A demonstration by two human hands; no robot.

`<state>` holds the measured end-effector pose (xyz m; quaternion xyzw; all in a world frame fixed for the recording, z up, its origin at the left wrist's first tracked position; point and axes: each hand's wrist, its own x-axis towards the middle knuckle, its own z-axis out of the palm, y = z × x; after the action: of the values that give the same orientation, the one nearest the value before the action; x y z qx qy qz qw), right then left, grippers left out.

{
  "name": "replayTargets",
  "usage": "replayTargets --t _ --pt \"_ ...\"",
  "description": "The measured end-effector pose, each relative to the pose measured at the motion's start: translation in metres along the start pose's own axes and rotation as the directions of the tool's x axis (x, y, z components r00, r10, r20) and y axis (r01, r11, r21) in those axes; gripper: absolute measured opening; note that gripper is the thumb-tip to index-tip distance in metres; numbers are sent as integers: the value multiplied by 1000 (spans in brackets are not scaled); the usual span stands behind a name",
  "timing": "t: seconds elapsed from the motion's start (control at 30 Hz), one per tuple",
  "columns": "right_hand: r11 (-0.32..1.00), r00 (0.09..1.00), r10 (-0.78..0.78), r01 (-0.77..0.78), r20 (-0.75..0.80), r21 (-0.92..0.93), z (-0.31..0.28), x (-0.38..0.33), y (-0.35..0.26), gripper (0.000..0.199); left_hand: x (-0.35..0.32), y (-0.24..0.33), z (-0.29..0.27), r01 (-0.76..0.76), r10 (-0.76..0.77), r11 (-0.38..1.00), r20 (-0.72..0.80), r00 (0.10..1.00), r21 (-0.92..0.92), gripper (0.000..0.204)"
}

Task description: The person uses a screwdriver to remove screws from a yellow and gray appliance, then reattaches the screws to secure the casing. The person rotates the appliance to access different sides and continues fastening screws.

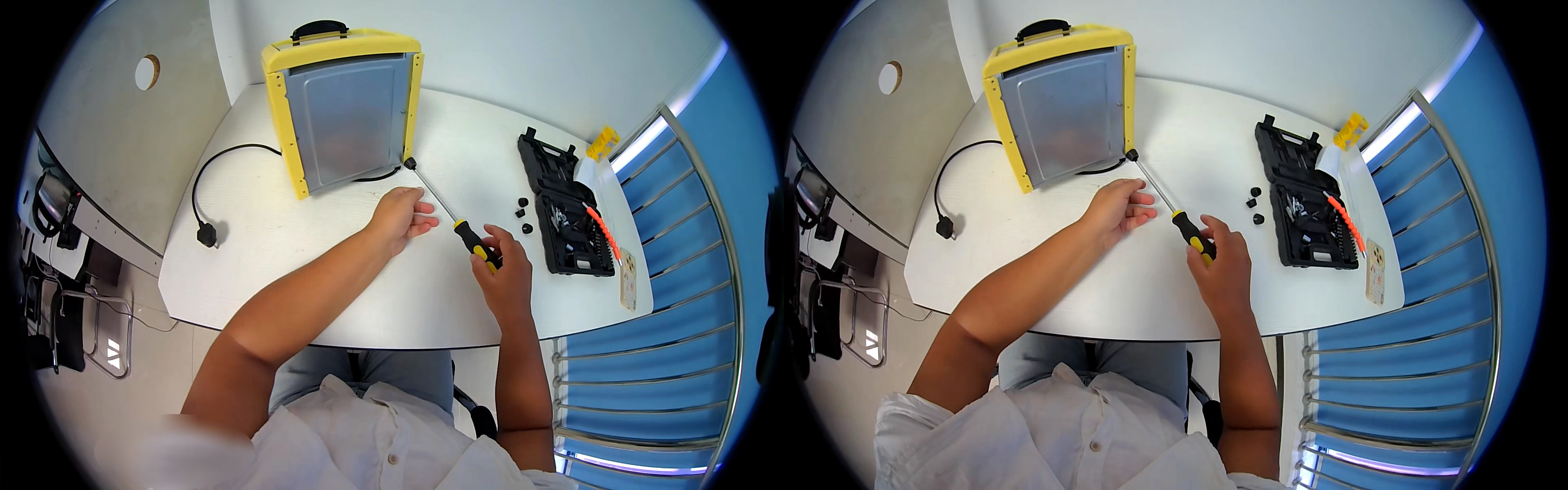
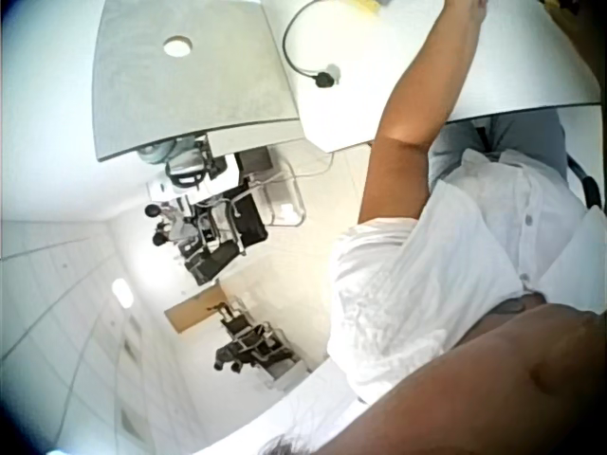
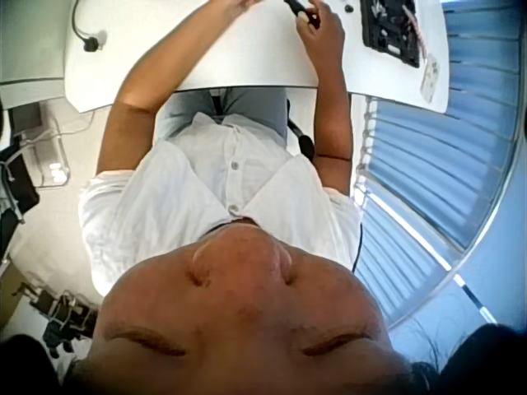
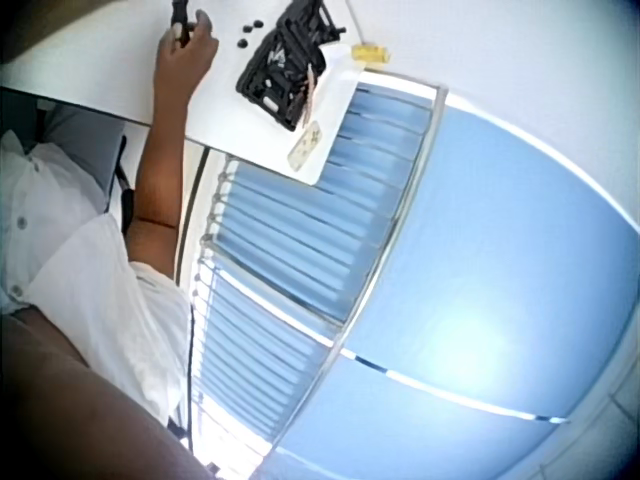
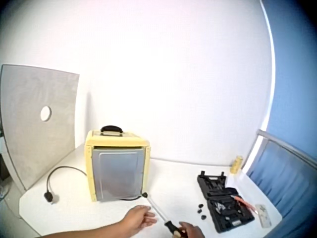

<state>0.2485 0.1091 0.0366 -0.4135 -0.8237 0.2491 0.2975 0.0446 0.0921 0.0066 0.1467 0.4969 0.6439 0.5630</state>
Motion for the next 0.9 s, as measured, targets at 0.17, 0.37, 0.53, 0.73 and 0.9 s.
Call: replayTargets --t 0.17,0.37,0.53,0.73,0.9 --pt "983 990 -143 140 -17 -118 -4 7 2 50 22 0 9 -71 47 959 -94 995 -276 26" --pt "936 949 -313 306 -17 -172 -4 8 2 56 36 7 9 -102 66 902 -98 993 -419 34" --pt "919 930 -366 356 -30 -172 1 -1 9 53 50 4 6 -104 88 917 -58 994 -385 33" --pt "929 940 -333 313 -79 -196 -1 -20 15 52 35 -4 15 -91 94 948 -5 996 -305 28" --pt "950 938 -303 282 -170 -133 -5 -41 22 50 12 -5 29 -119 139 973 89 986 -199 28"
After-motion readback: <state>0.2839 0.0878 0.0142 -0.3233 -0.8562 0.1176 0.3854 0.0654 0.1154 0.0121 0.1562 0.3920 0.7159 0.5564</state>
